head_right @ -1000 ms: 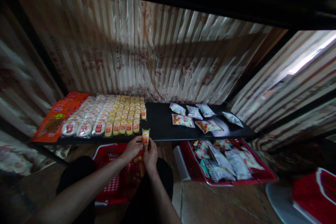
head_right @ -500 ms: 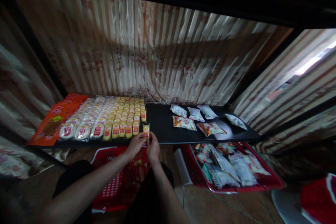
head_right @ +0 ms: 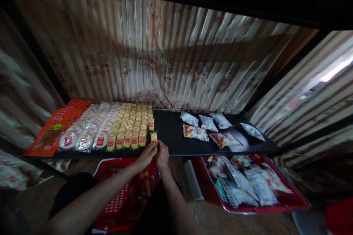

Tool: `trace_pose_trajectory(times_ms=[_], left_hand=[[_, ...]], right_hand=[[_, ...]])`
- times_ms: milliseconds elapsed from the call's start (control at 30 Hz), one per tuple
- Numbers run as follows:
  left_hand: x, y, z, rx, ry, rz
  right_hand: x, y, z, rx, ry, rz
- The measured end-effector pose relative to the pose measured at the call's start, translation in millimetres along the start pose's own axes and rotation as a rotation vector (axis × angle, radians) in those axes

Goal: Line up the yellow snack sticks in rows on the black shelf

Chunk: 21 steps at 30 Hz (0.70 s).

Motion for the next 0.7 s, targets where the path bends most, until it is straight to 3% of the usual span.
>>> trace_pose_trajectory(times_ms=[133,433,700], left_hand=[[-9,1.4,-12,-0.022,-0.032,0.020],[-25,-0.4,-27,0.084,-0.094,0.041],[-34,-0.4,-20,0.086,-0.071,0.097]], right_hand=[[-10,9,1,-0.054,-0.005,0.011],[-26,20,1,0.063,0.037,-0.026],[-32,23,2,0.107,0.096,-0.051]])
Point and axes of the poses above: each hand's wrist, its own x-axis away from the middle knuckle, its own y-axis out of the palm, z = x × y, the point moved 10 cm from there along -x, towards the middle knuckle, and after that the axes turned 7 degrees about z, right-handed, at the moved point
